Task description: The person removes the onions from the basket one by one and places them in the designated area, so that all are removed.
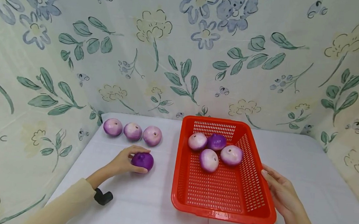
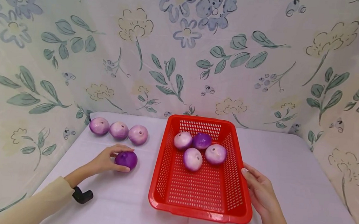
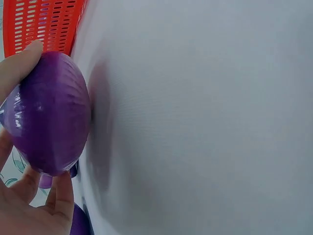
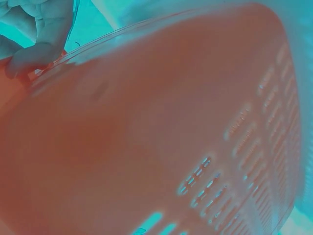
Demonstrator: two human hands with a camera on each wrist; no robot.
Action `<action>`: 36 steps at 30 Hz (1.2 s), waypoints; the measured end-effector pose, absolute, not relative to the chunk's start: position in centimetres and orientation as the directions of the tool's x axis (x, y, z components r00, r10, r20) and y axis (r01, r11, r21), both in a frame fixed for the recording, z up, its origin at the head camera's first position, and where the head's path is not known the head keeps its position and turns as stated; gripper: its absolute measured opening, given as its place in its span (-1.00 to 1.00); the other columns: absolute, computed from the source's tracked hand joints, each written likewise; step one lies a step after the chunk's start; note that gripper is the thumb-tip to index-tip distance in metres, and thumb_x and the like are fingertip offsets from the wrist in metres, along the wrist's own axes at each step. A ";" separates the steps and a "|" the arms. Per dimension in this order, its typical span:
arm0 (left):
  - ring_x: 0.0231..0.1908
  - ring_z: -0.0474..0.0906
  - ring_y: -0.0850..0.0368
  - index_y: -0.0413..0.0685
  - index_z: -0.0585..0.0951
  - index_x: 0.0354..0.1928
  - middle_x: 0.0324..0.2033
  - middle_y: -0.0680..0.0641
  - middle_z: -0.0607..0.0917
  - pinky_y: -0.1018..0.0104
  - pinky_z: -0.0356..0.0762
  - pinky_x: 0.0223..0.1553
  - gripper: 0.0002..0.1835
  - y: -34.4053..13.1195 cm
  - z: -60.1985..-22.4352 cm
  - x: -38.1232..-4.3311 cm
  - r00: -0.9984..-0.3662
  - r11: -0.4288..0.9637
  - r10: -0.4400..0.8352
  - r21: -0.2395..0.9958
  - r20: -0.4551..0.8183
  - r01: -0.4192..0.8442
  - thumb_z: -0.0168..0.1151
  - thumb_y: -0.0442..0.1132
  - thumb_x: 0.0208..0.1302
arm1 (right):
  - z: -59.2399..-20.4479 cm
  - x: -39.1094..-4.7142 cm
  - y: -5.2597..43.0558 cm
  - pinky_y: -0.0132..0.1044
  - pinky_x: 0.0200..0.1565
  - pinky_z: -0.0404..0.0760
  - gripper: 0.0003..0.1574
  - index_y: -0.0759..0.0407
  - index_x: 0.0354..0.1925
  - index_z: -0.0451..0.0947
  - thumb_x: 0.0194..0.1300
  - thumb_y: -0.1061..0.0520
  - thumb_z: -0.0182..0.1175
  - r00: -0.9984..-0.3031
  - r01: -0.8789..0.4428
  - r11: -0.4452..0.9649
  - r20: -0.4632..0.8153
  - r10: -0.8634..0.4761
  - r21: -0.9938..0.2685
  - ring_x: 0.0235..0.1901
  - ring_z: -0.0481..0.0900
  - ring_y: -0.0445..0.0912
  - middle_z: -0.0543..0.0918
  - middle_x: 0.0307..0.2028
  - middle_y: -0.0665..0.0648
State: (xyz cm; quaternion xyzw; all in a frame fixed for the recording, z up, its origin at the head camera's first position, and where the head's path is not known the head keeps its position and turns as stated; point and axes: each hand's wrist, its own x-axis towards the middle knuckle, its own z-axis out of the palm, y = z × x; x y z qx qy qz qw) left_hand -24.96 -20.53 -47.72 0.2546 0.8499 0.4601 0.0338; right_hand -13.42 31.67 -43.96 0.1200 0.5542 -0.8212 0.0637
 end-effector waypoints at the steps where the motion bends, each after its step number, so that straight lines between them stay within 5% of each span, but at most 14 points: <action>1: 0.11 0.48 -0.09 -0.02 0.65 0.17 0.12 -0.08 0.61 0.02 0.51 0.01 -0.30 -20.5 -47.8 -24.9 -0.867 0.447 0.466 0.799 0.176 0.402 0.68 -0.18 -0.12 | -44.0 -13.4 31.7 -0.27 -0.11 0.69 -0.72 -0.29 -0.12 0.71 0.50 0.10 0.12 -0.964 0.235 -0.380 -0.265 0.027 -0.895 -0.19 0.68 -0.19 0.73 -0.13 -0.10; 17: 0.22 0.43 -0.07 -0.06 0.61 0.22 0.15 0.00 0.62 -0.22 0.38 0.18 -0.23 -20.5 -46.9 -24.9 -0.852 0.485 0.497 0.761 0.167 0.432 0.67 -0.10 -0.12 | -44.2 -13.4 31.6 -0.27 -0.11 0.68 -0.71 -0.29 -0.14 0.70 0.51 0.10 0.11 -0.962 0.240 -0.374 -0.272 0.035 -0.896 -0.18 0.68 -0.20 0.73 -0.14 -0.12; 31: 0.28 0.39 -0.19 0.03 0.55 0.29 0.24 0.01 0.56 -0.12 0.26 0.33 -0.19 -18.1 -40.1 -25.4 -0.828 0.382 0.523 0.812 0.204 0.441 0.66 -0.15 -0.09 | -44.1 -13.4 31.7 -0.27 -0.10 0.68 -0.73 -0.29 -0.12 0.70 0.49 0.09 0.13 -0.966 0.226 -0.378 -0.256 0.030 -0.898 -0.17 0.68 -0.19 0.73 -0.14 -0.12; 36: 0.29 0.41 -0.07 0.29 0.54 0.30 0.27 0.16 0.51 -0.11 0.38 0.26 -0.19 -15.7 -37.9 -25.7 -0.837 0.397 0.528 0.828 0.147 0.396 0.65 -0.01 -0.09 | -44.1 -13.4 31.7 -0.27 -0.11 0.69 -0.72 -0.29 -0.12 0.70 0.50 0.10 0.12 -0.966 0.227 -0.371 -0.256 0.030 -0.900 -0.18 0.68 -0.19 0.73 -0.14 -0.11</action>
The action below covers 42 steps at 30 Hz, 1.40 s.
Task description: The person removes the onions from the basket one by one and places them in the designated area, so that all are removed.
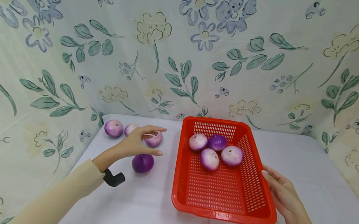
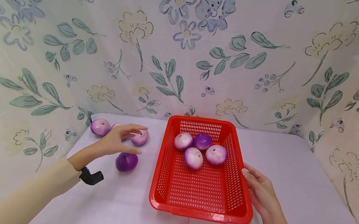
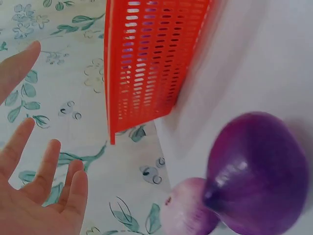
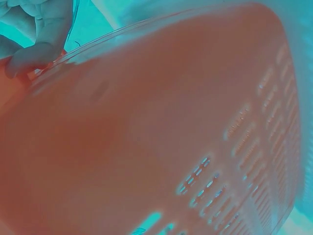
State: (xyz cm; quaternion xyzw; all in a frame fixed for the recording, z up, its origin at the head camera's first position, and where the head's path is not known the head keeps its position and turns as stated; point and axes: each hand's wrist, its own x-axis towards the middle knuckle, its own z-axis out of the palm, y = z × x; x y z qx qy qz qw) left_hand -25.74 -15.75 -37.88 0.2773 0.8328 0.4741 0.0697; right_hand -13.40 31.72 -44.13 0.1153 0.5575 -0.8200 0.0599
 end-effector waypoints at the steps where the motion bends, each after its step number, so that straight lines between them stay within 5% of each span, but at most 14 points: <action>1: 0.29 0.40 -0.05 0.31 0.54 0.31 0.27 0.18 0.51 -0.11 0.39 0.25 -0.19 -15.2 -37.5 -25.8 -0.832 0.398 0.537 0.827 0.140 0.396 0.65 0.01 -0.08 | -44.1 -13.4 31.7 -0.27 -0.11 0.69 -0.72 -0.29 -0.13 0.70 0.50 0.10 0.12 -0.966 0.227 -0.373 -0.256 0.029 -0.900 -0.18 0.68 -0.19 0.73 -0.14 -0.11; 8: 0.23 0.44 0.09 0.32 0.53 0.30 0.27 0.22 0.51 0.05 0.42 0.25 -0.23 -10.7 -35.0 -26.0 -0.764 0.371 0.628 0.805 0.149 0.463 0.61 0.01 -0.02 | -44.0 -13.4 31.7 -0.29 -0.11 0.69 -0.70 -0.28 -0.14 0.71 0.51 0.12 0.10 -0.965 0.233 -0.380 -0.262 0.024 -0.895 -0.19 0.68 -0.20 0.72 -0.15 -0.11; 18: 0.17 0.48 0.03 0.17 0.58 0.28 0.20 0.13 0.57 -0.07 0.54 0.12 -0.27 -3.9 -34.9 -26.3 -0.730 0.342 0.673 0.824 0.120 0.451 0.61 -0.08 -0.02 | -44.0 -13.3 31.7 -0.29 -0.12 0.69 -0.70 -0.28 -0.14 0.71 0.51 0.12 0.11 -0.965 0.231 -0.371 -0.261 0.033 -0.899 -0.19 0.68 -0.20 0.72 -0.15 -0.11; 31: 0.25 0.43 -0.11 0.15 0.60 0.25 0.25 -0.04 0.54 0.17 0.57 0.09 -0.30 1.5 -37.4 -26.4 -0.736 0.507 0.676 0.748 -0.038 0.428 0.61 -0.06 -0.01 | -44.2 -13.3 31.7 -0.28 -0.12 0.69 -0.71 -0.30 -0.14 0.69 0.51 0.10 0.10 -0.965 0.229 -0.359 -0.260 0.040 -0.905 -0.19 0.68 -0.20 0.72 -0.15 -0.12; 42: 0.23 0.42 -0.07 0.21 0.62 0.22 0.24 -0.06 0.54 0.12 0.54 0.10 -0.31 3.7 -36.6 -26.7 -0.735 0.539 0.674 0.729 -0.072 0.422 0.63 -0.07 -0.05 | -44.3 -13.2 31.8 -0.30 -0.13 0.69 -0.67 -0.27 -0.13 0.72 0.52 0.13 0.08 -0.971 0.209 -0.388 -0.237 0.026 -0.898 -0.20 0.67 -0.20 0.73 -0.15 -0.09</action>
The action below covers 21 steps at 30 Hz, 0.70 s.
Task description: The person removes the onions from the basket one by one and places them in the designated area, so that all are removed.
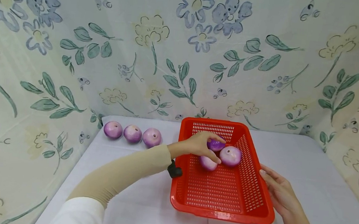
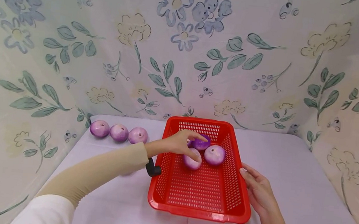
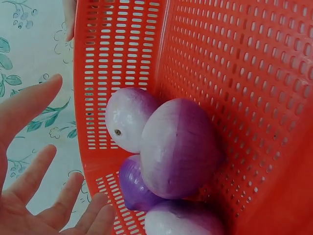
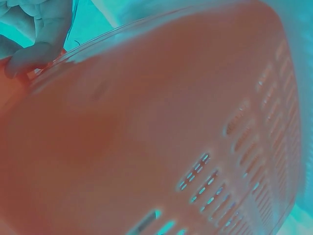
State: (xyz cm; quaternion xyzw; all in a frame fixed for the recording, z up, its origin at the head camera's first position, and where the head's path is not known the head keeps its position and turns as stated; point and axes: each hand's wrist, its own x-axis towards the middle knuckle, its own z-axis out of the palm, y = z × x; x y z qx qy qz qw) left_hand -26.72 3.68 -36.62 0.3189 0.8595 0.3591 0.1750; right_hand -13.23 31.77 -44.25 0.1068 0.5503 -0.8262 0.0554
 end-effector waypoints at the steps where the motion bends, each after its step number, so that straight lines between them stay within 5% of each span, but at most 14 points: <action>1: 0.23 0.44 -0.06 0.21 0.62 0.23 0.24 -0.06 0.54 0.11 0.53 0.11 -0.29 3.8 -36.6 -26.7 -0.734 0.546 0.675 0.717 -0.071 0.433 0.63 -0.05 -0.06 | -44.3 -13.3 31.8 -0.30 -0.13 0.69 -0.68 -0.27 -0.13 0.72 0.52 0.13 0.08 -0.971 0.208 -0.387 -0.237 0.027 -0.898 -0.20 0.67 -0.20 0.73 -0.15 -0.09; 6: 0.22 0.46 -0.01 0.27 0.63 0.21 0.22 0.00 0.57 0.07 0.51 0.15 -0.30 4.5 -36.9 -27.0 -0.733 0.574 0.675 0.686 -0.088 0.446 0.63 0.00 -0.07 | -44.3 -13.3 31.7 -0.30 -0.13 0.69 -0.69 -0.27 -0.13 0.71 0.52 0.12 0.09 -0.970 0.208 -0.389 -0.240 0.035 -0.898 -0.20 0.67 -0.20 0.72 -0.15 -0.10; 13: 0.28 0.42 -0.05 0.00 0.62 0.23 0.25 -0.06 0.56 0.19 0.44 0.23 -0.32 4.9 -38.0 -28.1 -0.638 0.512 0.754 0.748 -0.157 0.422 0.62 -0.25 -0.02 | -44.6 -13.2 31.6 -0.30 -0.15 0.69 -0.67 -0.21 -0.09 0.72 0.53 0.16 0.07 -0.982 0.165 -0.407 -0.188 0.017 -0.898 -0.19 0.67 -0.19 0.72 -0.13 -0.05; 21: 0.28 0.45 0.01 -0.06 0.63 0.22 0.23 -0.07 0.59 0.32 0.44 0.21 -0.36 5.3 -39.1 -29.2 -0.577 0.495 0.792 0.763 -0.200 0.415 0.57 -0.40 0.01 | -44.8 -13.2 31.8 -0.31 -0.15 0.69 -0.65 -0.16 -0.06 0.72 0.54 0.19 0.04 -0.988 0.140 -0.429 -0.156 0.001 -0.892 -0.19 0.68 -0.18 0.73 -0.13 -0.02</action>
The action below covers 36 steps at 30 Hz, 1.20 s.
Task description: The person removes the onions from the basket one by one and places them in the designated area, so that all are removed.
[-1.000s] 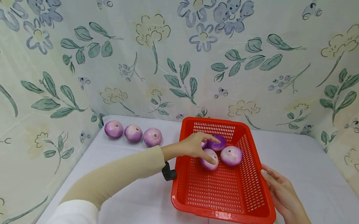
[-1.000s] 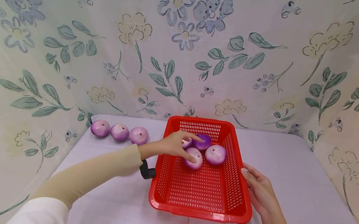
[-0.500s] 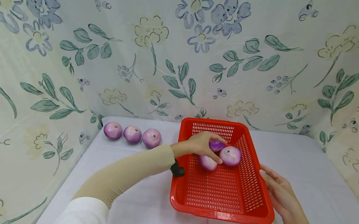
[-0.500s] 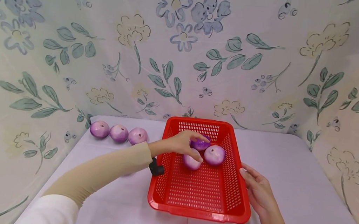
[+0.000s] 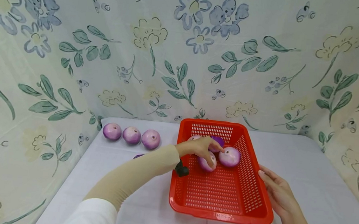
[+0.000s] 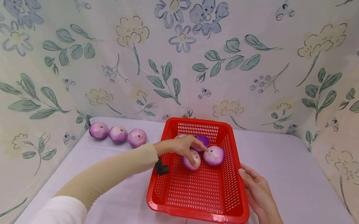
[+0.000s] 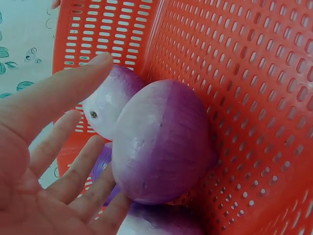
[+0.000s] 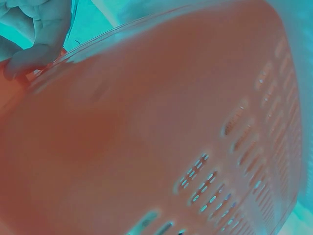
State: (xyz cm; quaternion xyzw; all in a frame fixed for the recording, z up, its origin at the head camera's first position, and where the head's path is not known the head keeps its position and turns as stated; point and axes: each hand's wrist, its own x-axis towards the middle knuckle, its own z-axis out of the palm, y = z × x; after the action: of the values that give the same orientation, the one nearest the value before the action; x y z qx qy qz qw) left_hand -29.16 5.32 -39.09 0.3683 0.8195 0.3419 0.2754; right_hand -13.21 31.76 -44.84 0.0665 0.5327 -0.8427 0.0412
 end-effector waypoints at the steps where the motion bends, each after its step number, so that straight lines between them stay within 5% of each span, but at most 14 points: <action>1: 0.28 0.45 -0.01 -0.10 0.62 0.22 0.21 -0.09 0.60 0.33 0.45 0.21 -0.36 5.3 -39.2 -29.3 -0.562 0.483 0.802 0.773 -0.202 0.411 0.55 -0.43 0.01 | -44.8 -13.2 31.8 -0.31 -0.15 0.69 -0.65 -0.16 -0.07 0.72 0.54 0.19 0.04 -0.987 0.146 -0.429 -0.163 0.002 -0.891 -0.19 0.68 -0.19 0.73 -0.13 -0.02; 13: 0.23 0.46 0.10 -0.02 0.66 0.18 0.14 0.02 0.66 0.42 0.40 0.20 -0.37 5.1 -40.0 -29.8 -0.523 0.543 0.794 0.750 -0.311 0.379 0.57 -0.43 -0.02 | -44.7 -13.2 31.6 -0.31 -0.10 0.68 -0.69 -0.23 -0.10 0.71 0.52 0.14 0.08 -0.976 0.189 -0.411 -0.216 0.018 -0.892 -0.15 0.67 -0.20 0.72 -0.11 -0.07; 25: -0.12 0.53 0.24 -0.09 0.69 0.10 -0.16 0.13 0.69 0.45 0.52 0.01 -0.42 5.1 -39.9 -29.6 -0.549 0.640 0.736 0.671 -0.397 0.373 0.63 -0.27 -0.05 | -44.7 -13.2 31.7 -0.30 -0.13 0.69 -0.66 -0.21 -0.08 0.72 0.54 0.16 0.05 -0.980 0.178 -0.424 -0.201 0.010 -0.888 -0.18 0.68 -0.19 0.73 -0.12 -0.05; 36: -0.15 0.56 0.22 -0.07 0.72 0.06 -0.20 0.12 0.70 0.42 0.57 -0.06 -0.43 4.8 -39.6 -29.6 -0.556 0.594 0.757 0.715 -0.344 0.367 0.65 -0.20 -0.08 | -44.7 -13.3 31.7 -0.32 -0.14 0.68 -0.64 -0.21 -0.09 0.72 0.54 0.17 0.03 -0.980 0.174 -0.414 -0.199 0.018 -0.894 -0.17 0.68 -0.20 0.73 -0.12 -0.05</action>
State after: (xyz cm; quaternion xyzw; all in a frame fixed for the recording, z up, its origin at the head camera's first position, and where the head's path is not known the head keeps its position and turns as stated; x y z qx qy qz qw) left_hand -29.61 4.81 -39.58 0.3386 0.8304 0.2970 0.3280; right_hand -13.29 31.68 -44.74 0.0887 0.5393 -0.8361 0.0466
